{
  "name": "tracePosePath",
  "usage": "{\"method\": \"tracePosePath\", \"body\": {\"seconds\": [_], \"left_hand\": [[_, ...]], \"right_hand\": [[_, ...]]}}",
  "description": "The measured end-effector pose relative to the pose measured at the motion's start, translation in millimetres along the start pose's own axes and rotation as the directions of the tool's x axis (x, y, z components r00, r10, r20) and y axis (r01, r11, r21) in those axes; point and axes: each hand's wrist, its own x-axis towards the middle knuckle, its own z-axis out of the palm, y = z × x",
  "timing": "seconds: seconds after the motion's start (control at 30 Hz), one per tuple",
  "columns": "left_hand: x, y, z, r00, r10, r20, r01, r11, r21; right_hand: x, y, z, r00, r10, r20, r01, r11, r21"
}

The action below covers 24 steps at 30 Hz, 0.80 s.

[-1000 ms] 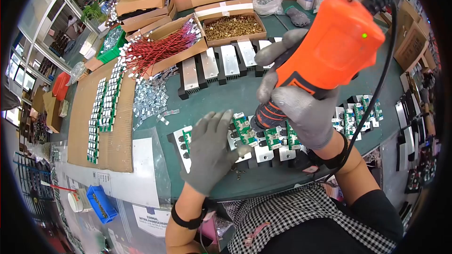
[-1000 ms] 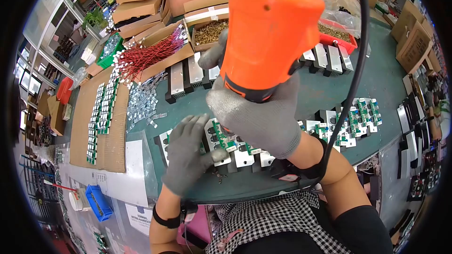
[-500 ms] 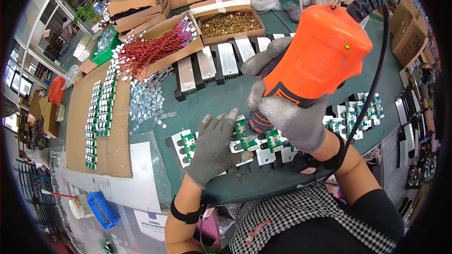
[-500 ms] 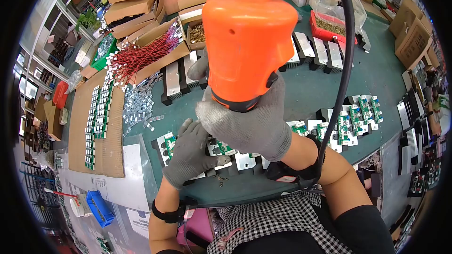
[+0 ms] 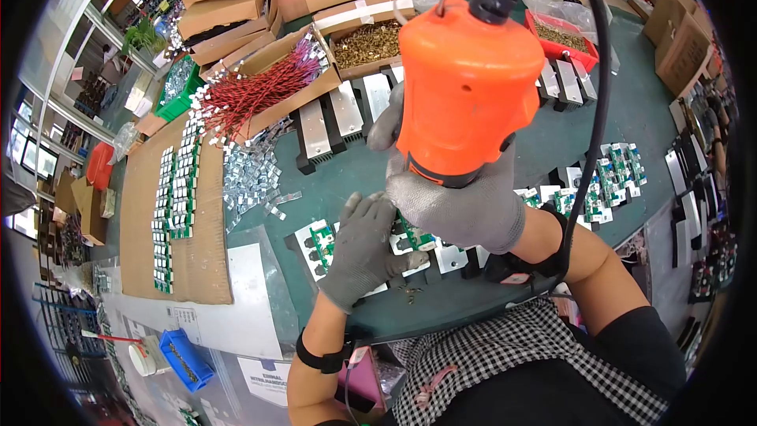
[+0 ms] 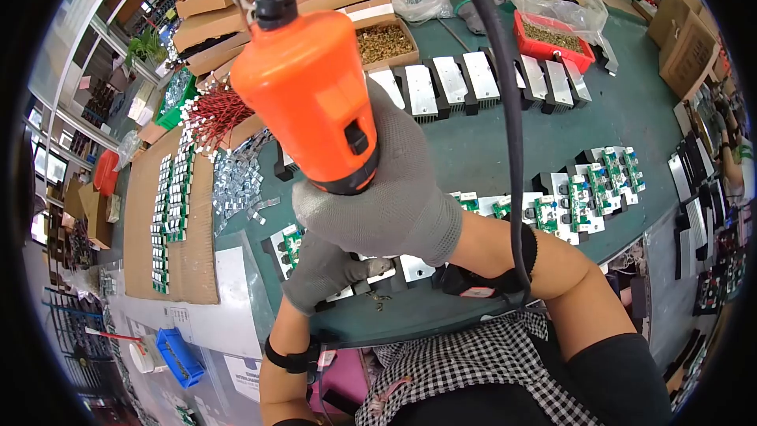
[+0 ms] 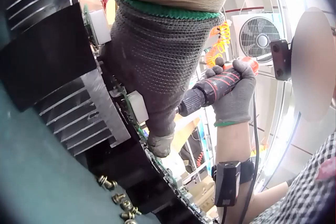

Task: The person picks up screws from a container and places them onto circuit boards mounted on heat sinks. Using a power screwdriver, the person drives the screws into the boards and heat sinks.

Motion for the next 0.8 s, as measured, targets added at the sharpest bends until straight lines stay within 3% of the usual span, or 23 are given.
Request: {"method": "tracePosePath", "body": {"seconds": [0.17, 0.23, 0.27, 0.33, 0.37, 0.47, 0.5, 0.6, 0.8], "left_hand": [[0, -2, 3, 0.999, 0.035, -0.028, -0.036, 0.999, -0.005], [-1, 0, 2, 0.999, 0.035, -0.036, -0.035, 0.999, -0.003], [-2, 3, 0, 0.998, 0.035, -0.047, -0.032, 0.997, 0.069], [-7, 16, -7, 0.997, 0.027, -0.068, -0.012, 0.978, 0.206], [-12, 29, -14, 0.977, 0.089, -0.193, -0.018, 0.939, 0.344], [-41, 64, -26, 0.909, 0.040, -0.414, 0.130, 0.918, 0.374], [-55, 72, -24, 0.909, -0.013, -0.417, 0.168, 0.927, 0.336], [-82, 75, 16, 0.937, -0.003, -0.350, 0.105, 0.956, 0.273], [-83, 81, 62, 0.903, -0.317, -0.290, 0.398, 0.870, 0.291]], "right_hand": [[-2, -1, 0, 0.996, 0.080, 0.039, -0.083, 0.993, 0.083], [0, -1, -1, 0.997, 0.042, 0.062, -0.042, 0.999, -0.012], [1, -1, -1, 0.997, 0.025, 0.079, -0.020, 0.998, -0.056], [-3, -7, -6, 0.993, 0.060, 0.099, -0.064, 0.997, 0.038], [-3, -17, -9, 0.992, 0.084, 0.097, -0.085, 0.996, 0.003], [-10, -41, -23, 0.988, 0.092, 0.123, -0.096, 0.995, 0.025], [-13, -46, -33, 0.988, 0.077, 0.131, -0.085, 0.995, 0.055], [-22, -48, -47, 0.991, 0.014, 0.136, -0.032, 0.991, 0.131], [-39, -41, -53, 0.995, 0.026, 0.099, -0.058, 0.942, 0.331]]}}
